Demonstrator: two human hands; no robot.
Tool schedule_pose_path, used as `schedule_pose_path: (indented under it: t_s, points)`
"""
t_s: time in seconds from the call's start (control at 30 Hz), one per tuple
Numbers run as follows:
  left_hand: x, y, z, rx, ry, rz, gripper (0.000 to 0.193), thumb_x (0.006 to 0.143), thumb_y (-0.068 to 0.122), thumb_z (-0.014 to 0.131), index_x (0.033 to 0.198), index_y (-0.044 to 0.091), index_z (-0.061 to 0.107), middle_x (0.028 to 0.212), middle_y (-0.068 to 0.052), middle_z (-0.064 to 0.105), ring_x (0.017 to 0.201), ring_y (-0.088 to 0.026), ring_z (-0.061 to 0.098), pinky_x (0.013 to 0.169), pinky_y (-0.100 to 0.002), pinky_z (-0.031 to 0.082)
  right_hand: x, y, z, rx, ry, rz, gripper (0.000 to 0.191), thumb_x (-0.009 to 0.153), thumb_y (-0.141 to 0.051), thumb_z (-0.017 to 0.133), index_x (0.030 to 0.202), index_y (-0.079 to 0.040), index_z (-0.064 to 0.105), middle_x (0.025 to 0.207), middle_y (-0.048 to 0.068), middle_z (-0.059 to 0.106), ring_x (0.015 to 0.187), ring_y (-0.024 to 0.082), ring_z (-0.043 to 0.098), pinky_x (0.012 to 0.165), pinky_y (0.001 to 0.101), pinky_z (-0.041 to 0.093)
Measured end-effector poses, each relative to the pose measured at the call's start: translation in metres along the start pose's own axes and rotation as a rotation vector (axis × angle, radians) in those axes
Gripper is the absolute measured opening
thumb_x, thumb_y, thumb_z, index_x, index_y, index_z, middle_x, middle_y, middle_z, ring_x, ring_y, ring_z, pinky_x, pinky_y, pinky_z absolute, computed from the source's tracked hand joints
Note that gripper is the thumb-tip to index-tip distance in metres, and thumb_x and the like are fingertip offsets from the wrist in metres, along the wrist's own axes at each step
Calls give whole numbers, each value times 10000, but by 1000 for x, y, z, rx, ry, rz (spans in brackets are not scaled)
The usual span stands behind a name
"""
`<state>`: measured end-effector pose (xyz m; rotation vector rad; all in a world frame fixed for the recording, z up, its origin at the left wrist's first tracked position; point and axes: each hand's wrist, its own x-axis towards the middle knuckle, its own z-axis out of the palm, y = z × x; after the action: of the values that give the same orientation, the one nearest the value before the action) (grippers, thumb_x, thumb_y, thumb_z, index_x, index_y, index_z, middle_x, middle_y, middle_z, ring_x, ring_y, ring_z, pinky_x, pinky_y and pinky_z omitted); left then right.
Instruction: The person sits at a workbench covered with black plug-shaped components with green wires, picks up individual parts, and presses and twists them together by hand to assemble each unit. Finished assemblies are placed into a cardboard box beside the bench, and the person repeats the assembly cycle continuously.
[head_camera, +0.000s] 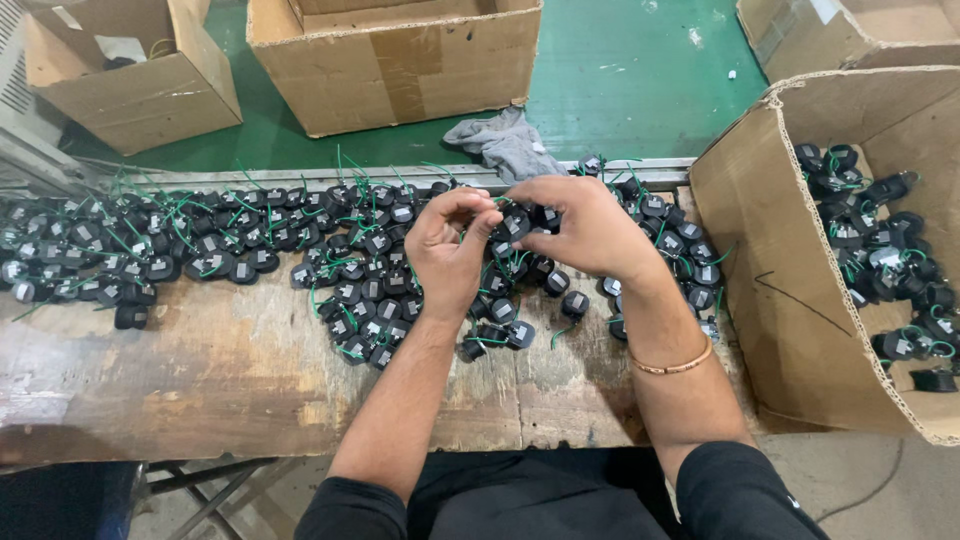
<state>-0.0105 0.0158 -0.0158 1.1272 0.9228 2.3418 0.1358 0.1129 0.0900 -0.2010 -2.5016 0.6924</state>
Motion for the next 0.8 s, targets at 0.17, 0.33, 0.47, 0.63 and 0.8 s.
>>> schedule_pose_path:
  t_s: [0.17,0.33,0.47,0.63,0.8]
  points:
    - [-1,-2,4,0,16,-100,293,914,-45,800,1124,11,603,1052,-30,621,970,-93,633,901,-253,554,1,-9,2,-52,8,17,403,734,-95,837,1108,-28,702,1063,145,738,1008,338,709,886,393,560]
    - [-2,10,7,176,1,-39,236,933,64,802,1086,24,626,1042,1,590,930,-78,616,845,-226,547,2,-17,-3,-60,-9,1,375,725,-81,824,1070,-19,691,1018,145,726,967,335,698,851,386,557]
    - [2,20,9,382,-77,7,214,935,158,800,1020,21,659,1003,-19,627,882,-124,643,809,-254,558,-2,-16,-13,19,73,119,401,738,-79,841,1095,-26,666,955,112,708,872,226,690,796,344,558]
    - [4,24,19,952,-384,14,299,799,268,875,858,41,690,896,-62,649,876,-256,653,765,-385,534,-14,-10,-35,412,316,162,537,924,-27,756,1384,-90,487,1120,53,604,1030,134,591,834,283,552]
    - [-5,20,22,1322,-549,156,295,593,283,850,747,67,719,896,-89,625,963,-303,604,676,-431,512,-29,-2,-53,964,541,242,422,1065,-5,606,1443,-100,444,1077,44,575,1015,146,639,757,307,626]
